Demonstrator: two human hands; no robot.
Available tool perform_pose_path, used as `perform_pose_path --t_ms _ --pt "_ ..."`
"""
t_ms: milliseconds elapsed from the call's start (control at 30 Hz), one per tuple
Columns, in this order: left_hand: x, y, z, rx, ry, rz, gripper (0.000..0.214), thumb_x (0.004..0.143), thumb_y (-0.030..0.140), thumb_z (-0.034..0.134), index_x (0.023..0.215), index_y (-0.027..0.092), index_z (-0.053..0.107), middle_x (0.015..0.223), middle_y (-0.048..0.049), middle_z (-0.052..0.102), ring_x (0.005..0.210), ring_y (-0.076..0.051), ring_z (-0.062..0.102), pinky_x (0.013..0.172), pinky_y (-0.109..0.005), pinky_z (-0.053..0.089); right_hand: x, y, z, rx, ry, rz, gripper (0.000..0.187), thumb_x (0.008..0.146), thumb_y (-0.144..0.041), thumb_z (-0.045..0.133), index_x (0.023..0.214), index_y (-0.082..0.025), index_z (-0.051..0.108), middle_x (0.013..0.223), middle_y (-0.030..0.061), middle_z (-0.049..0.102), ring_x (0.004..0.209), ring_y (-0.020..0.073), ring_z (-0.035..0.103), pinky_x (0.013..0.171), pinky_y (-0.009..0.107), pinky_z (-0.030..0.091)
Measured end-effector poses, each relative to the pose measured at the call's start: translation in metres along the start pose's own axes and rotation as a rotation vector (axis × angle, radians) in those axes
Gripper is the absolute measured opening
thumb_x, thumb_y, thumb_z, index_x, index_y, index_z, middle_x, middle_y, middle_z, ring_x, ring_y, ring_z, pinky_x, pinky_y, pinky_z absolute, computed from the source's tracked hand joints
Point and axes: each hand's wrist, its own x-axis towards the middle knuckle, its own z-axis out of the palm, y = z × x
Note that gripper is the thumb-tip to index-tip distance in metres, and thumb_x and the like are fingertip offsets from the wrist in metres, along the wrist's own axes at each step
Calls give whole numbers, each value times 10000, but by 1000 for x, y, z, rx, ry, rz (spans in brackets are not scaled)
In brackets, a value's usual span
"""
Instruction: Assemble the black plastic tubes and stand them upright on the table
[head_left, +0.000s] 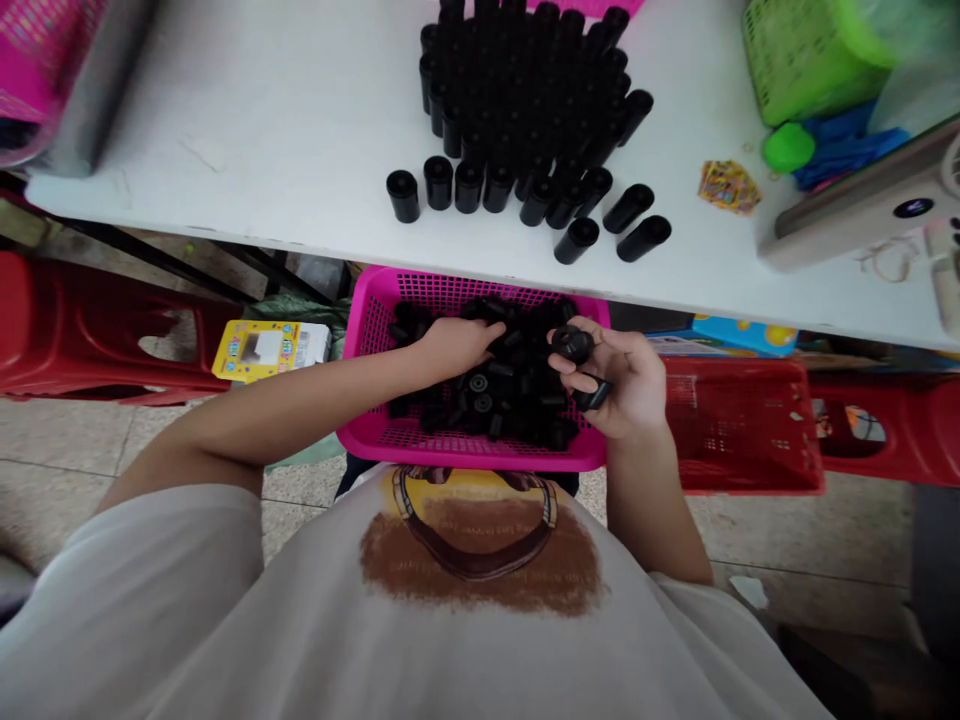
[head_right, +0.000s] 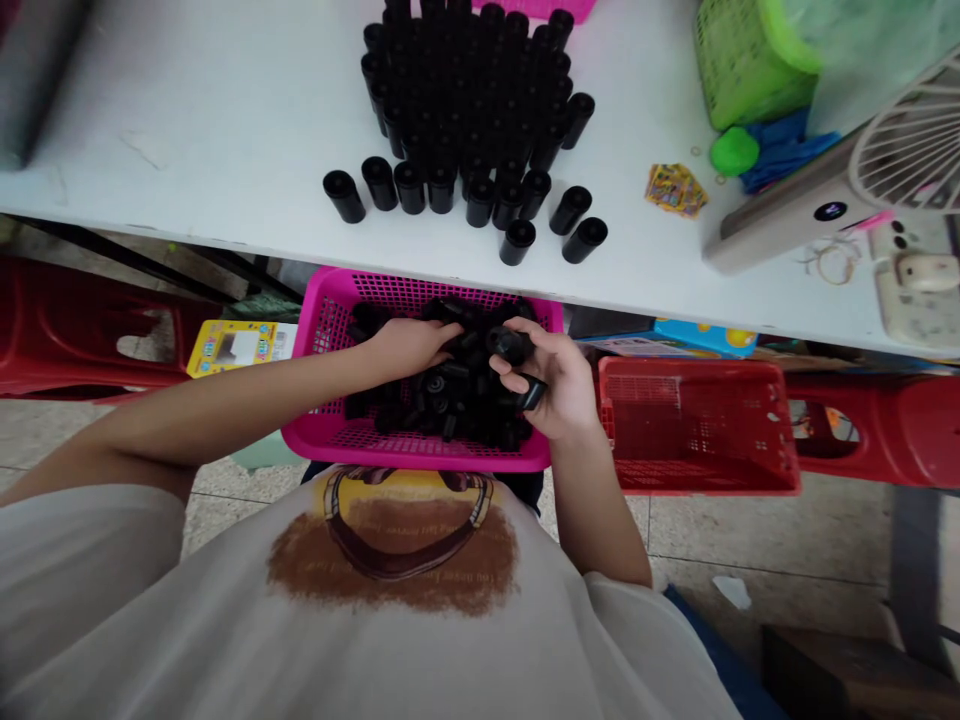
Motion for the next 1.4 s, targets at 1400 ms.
perform_pose_path --t_ms 1400 --pt "-64 -30 -11 -937 138 121 463 868 417 737 1275 197 721 1012 -39 790 799 -159 694 772 -271 513 -32 27 19 -453 28 -435 282 895 -392 839 1069 -274 652 938 8 701 503 95 561 456 259 463"
